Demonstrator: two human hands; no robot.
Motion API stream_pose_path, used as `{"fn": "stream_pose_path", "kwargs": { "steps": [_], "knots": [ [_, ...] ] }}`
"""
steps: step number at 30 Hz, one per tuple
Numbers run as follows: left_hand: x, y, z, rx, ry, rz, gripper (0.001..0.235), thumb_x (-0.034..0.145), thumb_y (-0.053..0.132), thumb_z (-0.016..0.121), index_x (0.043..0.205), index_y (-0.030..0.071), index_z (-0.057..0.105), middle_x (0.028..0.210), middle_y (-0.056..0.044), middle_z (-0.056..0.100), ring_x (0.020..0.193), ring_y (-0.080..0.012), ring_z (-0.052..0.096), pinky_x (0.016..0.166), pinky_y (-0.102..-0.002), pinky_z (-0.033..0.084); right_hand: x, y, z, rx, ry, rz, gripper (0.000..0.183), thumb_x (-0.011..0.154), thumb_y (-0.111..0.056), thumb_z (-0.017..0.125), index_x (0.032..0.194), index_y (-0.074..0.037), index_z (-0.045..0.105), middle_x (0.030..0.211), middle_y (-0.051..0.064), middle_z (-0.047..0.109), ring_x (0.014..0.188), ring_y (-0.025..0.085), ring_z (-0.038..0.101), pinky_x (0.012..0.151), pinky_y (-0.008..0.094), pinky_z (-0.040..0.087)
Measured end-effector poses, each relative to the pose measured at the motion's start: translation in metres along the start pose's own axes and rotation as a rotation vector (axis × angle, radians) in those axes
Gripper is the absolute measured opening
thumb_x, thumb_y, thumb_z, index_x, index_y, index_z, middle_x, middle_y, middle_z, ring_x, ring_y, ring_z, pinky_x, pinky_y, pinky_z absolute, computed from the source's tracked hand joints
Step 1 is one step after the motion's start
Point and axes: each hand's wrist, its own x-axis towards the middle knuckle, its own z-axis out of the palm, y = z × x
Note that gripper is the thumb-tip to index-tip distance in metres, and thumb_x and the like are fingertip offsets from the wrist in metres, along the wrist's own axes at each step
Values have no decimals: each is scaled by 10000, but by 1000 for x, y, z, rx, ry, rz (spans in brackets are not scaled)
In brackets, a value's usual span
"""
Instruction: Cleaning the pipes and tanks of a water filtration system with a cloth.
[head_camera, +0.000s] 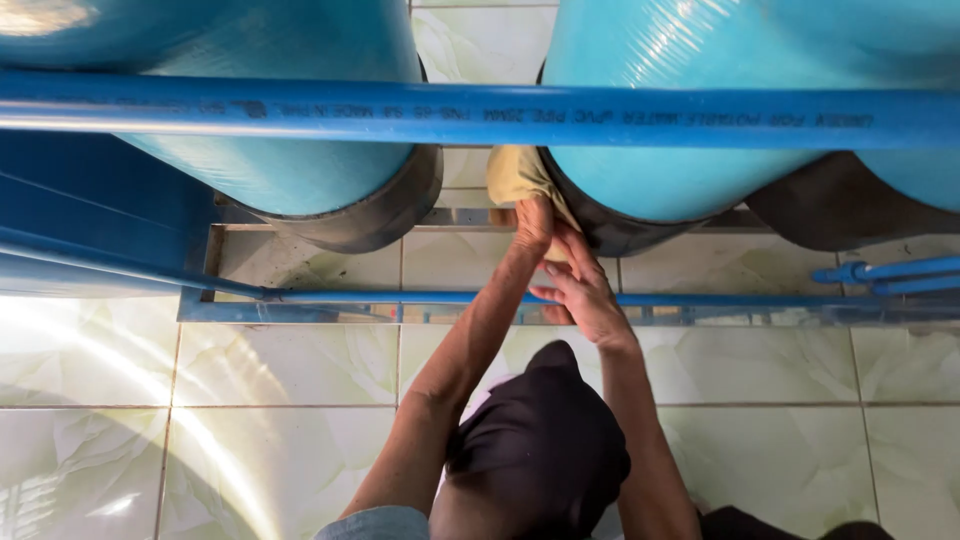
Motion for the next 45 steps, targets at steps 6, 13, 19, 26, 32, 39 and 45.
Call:
{"fn": "stream_pose_path", "kwargs": {
  "steps": [6, 13, 19, 26, 32, 39, 45],
  "knots": [
    [-60, 73, -43, -248, -327, -364, 471, 1080, 379, 401, 1311, 11, 584, 1209, -123, 626, 1120, -262, 576, 960, -386, 515, 28, 78, 19, 366, 448, -477, 367, 1104, -124, 527, 1452, -9, 530, 1481, 88, 563, 1336, 208, 548, 1088, 375, 467],
    [-100, 146, -55, 173, -400, -196, 553, 970, 416, 600, 1392, 64, 538, 1356, -147, 606, 1295, -327, 557, 1087, -433, 444, -1, 39, 0, 915, 423, -582, 397, 998, -119, 556, 1385, -32, 547, 1352, 109, 628, 1251, 244, 600, 1088, 401, 488],
    [-83, 163, -32, 837, -328, 669, 658, 814, 390, 702, 1379, 88, 554, 1381, -154, 611, 1283, -353, 546, 1043, -581, 407, -8, -19, -5, 22, 891, -965, 304, 1068, 61, 646, 1351, -8, 560, 1160, 86, 615, 1022, 165, 553, 958, 298, 454],
    [-51, 173, -57, 171, -231, 183, 499, 912, 341, 825, 1325, 148, 621, 1291, -65, 637, 1196, -249, 610, 1010, -400, 520, 11, -27, 23, -657, 1037, -1061, 266, 961, 94, 651, 1174, -65, 635, 1202, 105, 619, 1143, 274, 595, 1019, 387, 501],
    [-64, 81, -73, -117, -55, -46, 562, 942, 319, 759, 1413, 123, 524, 1340, -36, 586, 1206, -186, 574, 1026, -340, 515, 45, -9, 43, -820, 868, -1011, 315, 846, 94, 693, 1083, -108, 743, 1149, 91, 693, 1136, 332, 622, 1027, 447, 476],
    [-98, 94, -46, -120, -132, -133, 546, 920, 183, 778, 1368, 43, 499, 1270, -79, 581, 1117, -222, 554, 947, -363, 516, 16, 49, -13, -548, 1106, -895, 264, 916, 101, 604, 1130, -53, 600, 1177, 120, 623, 1088, 284, 627, 947, 375, 510],
    [-57, 138, -66, -63, -62, -123, 373, 910, 150, 741, 1211, 36, 553, 1123, -91, 627, 986, -250, 588, 838, -371, 523, 23, 78, -35, 8, 1053, -913, 205, 1067, 0, 626, 1256, -20, 551, 1222, 45, 610, 1128, 151, 576, 1043, 315, 481]
  ]
}}
